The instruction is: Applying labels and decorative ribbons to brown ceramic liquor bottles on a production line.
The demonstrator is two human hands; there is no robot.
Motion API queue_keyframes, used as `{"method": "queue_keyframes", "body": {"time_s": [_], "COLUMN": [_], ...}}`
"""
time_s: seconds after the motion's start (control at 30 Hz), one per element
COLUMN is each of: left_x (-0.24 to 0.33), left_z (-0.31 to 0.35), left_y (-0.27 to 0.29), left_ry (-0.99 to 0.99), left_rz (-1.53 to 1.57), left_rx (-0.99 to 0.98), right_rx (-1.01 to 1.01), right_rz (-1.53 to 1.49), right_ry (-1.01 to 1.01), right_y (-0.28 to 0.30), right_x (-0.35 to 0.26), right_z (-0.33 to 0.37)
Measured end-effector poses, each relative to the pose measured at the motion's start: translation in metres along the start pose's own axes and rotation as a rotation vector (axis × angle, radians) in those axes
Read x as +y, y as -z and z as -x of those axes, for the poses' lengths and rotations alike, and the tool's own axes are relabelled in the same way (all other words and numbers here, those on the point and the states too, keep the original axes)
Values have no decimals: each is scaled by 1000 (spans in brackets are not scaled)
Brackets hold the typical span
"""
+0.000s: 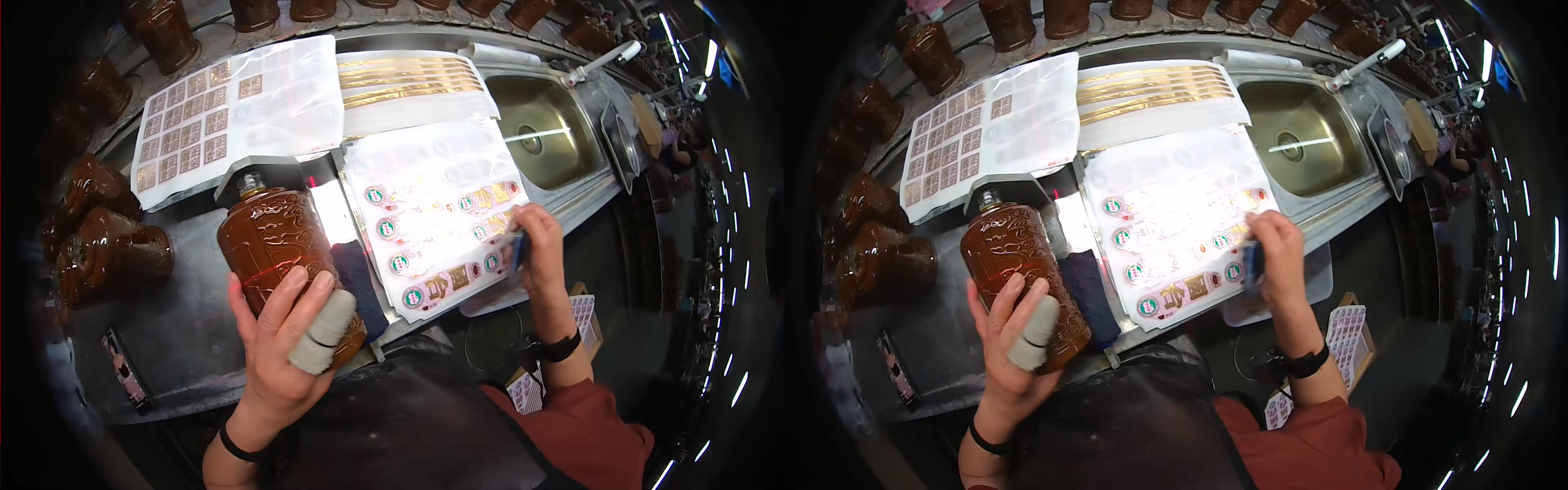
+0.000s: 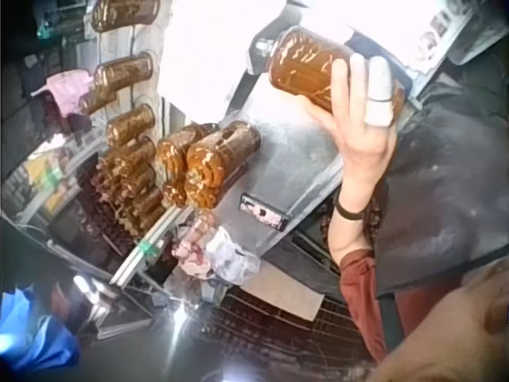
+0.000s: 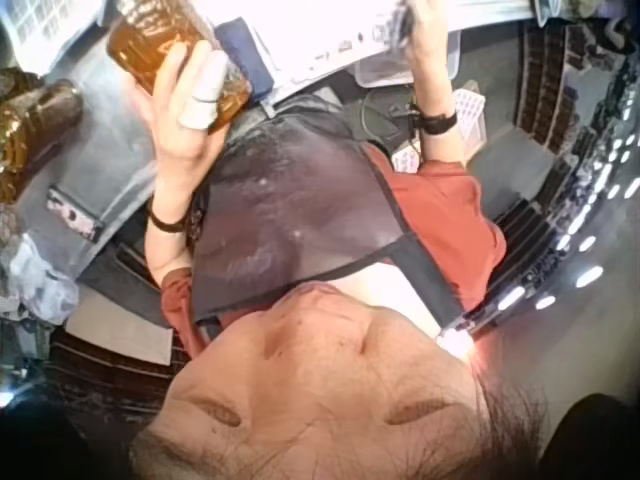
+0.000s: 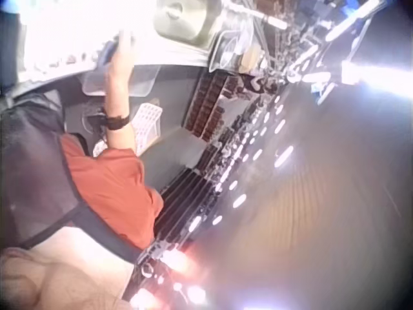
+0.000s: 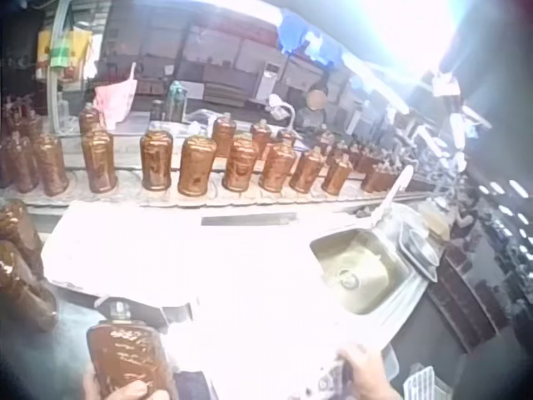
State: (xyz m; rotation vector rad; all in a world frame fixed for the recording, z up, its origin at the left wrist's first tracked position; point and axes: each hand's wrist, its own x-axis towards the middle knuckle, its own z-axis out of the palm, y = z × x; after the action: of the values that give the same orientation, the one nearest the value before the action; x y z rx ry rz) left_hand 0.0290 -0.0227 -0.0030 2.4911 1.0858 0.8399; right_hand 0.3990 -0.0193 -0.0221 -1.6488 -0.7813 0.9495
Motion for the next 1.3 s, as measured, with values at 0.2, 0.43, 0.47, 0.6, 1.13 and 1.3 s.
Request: {"method": "queue_keyframes", "body": {"time_s": [0.2,0.43,0.47,0.6,1.13,1.3], "left_x": [-1,-15,-14,-14,-21,-22], "left_z": [11,38,37,39,42,43], "left_y": [1,-1,-2,-3,-9,-11], "left_ry": [28,156,169,187,179,172], "left_rz": [38,178,192,191,240,237], "left_rx": [-5,66,80,82,118,116], "right_rx": [398,260,250,245,421,320], "right_rz": [813,347,296,304,542,160], "right_ry": [247,-42,-37,11,121,39], "right_y": [94,92,91,92,75,82], "right_x": [68,65,64,65,74,81], "right_z": [-2,5,4,6,18,19]}}
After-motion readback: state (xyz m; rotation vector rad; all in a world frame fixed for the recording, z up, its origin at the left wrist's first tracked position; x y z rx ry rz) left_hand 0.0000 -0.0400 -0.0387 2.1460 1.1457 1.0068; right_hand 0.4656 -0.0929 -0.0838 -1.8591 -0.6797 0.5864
